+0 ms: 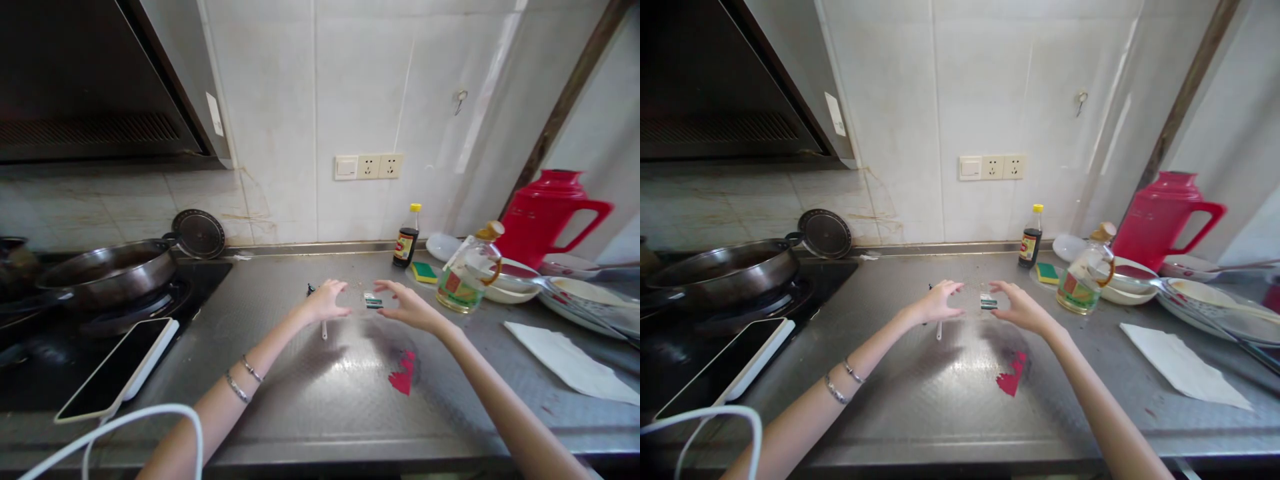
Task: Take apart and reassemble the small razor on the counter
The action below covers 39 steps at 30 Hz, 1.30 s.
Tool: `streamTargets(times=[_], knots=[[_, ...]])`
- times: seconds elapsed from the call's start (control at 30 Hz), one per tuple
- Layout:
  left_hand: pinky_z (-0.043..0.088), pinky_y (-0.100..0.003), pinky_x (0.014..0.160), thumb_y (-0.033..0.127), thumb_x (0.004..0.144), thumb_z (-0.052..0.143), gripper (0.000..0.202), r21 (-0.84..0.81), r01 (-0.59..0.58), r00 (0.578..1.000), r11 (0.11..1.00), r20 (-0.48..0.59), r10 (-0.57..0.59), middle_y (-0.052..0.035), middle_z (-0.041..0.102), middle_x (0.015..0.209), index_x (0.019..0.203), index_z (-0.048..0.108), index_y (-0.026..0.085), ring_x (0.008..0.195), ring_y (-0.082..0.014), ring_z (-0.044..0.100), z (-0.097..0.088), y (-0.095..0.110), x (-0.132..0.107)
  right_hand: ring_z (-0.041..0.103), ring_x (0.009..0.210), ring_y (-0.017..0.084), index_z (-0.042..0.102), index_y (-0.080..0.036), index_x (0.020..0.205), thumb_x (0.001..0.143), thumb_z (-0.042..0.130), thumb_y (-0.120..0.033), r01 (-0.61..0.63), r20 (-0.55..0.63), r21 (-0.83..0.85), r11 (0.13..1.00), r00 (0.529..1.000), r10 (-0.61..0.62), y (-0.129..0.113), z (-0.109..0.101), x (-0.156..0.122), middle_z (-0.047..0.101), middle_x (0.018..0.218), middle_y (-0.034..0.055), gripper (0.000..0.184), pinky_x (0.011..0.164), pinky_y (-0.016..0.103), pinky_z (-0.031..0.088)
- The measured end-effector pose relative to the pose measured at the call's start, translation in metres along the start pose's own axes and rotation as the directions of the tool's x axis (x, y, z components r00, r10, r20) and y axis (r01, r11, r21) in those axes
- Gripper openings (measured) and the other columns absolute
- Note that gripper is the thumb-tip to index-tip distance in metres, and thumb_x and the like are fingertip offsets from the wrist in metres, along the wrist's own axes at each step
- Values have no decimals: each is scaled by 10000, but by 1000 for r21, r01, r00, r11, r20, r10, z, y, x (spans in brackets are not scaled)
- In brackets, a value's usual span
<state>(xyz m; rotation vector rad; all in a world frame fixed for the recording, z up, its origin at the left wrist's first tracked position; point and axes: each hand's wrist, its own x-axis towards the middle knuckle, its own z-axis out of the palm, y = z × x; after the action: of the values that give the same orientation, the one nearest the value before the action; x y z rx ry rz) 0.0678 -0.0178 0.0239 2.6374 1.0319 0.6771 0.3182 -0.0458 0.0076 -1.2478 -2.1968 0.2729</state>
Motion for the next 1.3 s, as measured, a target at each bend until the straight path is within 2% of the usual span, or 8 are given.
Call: streamTargets(times=[0.17, 0.33, 0.47, 0.57, 0.7, 0.83, 1.0, 1.3], knots=[[414, -345, 867, 371, 653, 686, 571, -28, 2, 998, 1000, 56, 0, -100, 583, 1041, 1149, 521, 141, 985, -239, 520, 3, 11, -4, 538, 1046, 218, 424, -235, 1268, 708, 629, -281, 79, 45, 23, 997, 996, -80, -36, 6, 7, 602, 1110, 71, 598, 874, 375, 431], [415, -325, 865, 329, 655, 663, 462, 13, -5, 999, 1000, 54, 4, -77, 576, 1005, 1073, 561, 159, 969, -227, 514, 6, 13, -9, 536, 1050, 216, 430, -243, 1265, 703, 634, -272, 108, 40, 11, 994, 993, -108, -48, 11, 8, 599, 1117, 69, 598, 867, 369, 438], [414, -317, 881, 367, 662, 657, 485, 79, 42, 998, 996, 42, -46, -88, 527, 1048, 1090, 559, 162, 1007, -231, 494, 8, 4, -9, 522, 1079, 218, 399, -252, 1289, 721, 621, -278, 88, 30, 14, 996, 996, -88, -46, 15, 6, 579, 1167, 71, 611, 880, 376, 435], [404, -304, 894, 392, 675, 653, 497, 131, 125, 989, 984, 62, -134, -94, 500, 1051, 1109, 562, 167, 1033, -232, 482, 11, -10, -6, 526, 1079, 219, 370, -257, 1311, 736, 609, -300, 67, 0, 27, 997, 998, -67, -40, 16, 3, 573, 1177, 78, 624, 880, 386, 438], [400, -330, 890, 445, 692, 630, 484, 225, 246, 953, 943, 122, -278, -110, 497, 1054, 1084, 577, 165, 1041, -258, 478, 16, -28, 2, 561, 1022, 208, 347, -254, 1330, 767, 576, -306, 41, -22, 42, 998, 999, -40, -33, 15, -3, 602, 1122, 80, 609, 848, 378, 457], [395, -343, 891, 433, 703, 607, 426, 317, 286, 910, 904, 206, -360, -117, 499, 1094, 1038, 590, 171, 1063, -276, 471, 21, -33, 8, 580, 977, 199, 342, -256, 1331, 772, 565, -295, 39, -18, 61, 997, 999, -38, -32, 14, -8, 620, 1084, 73, 603, 800, 353, 474], [372, -366, 920, 397, 711, 596, 380, 349, 315, 874, 883, 256, -413, -134, 507, 1124, 1006, 597, 159, 1108, -299, 448, 26, -36, 11, 590, 933, 188, 348, -247, 1322, 769, 562, -283, 3, 13, 76, 997, 1000, -4, -32, 14, -12, 629, 1058, 71, 594, 766, 329, 479], [372, -405, 901, 445, 689, 617, 417, 315, 344, 863, 885, 266, -430, -157, 495, 1159, 998, 601, 165, 1138, -343, 422, 33, -49, 13, 593, 921, 192, 364, -243, 1318, 749, 570, -264, -23, 22, 103, 994, 1000, 20, -26, 18, -12, 636, 1043, 74, 605, 728, 320, 490]])
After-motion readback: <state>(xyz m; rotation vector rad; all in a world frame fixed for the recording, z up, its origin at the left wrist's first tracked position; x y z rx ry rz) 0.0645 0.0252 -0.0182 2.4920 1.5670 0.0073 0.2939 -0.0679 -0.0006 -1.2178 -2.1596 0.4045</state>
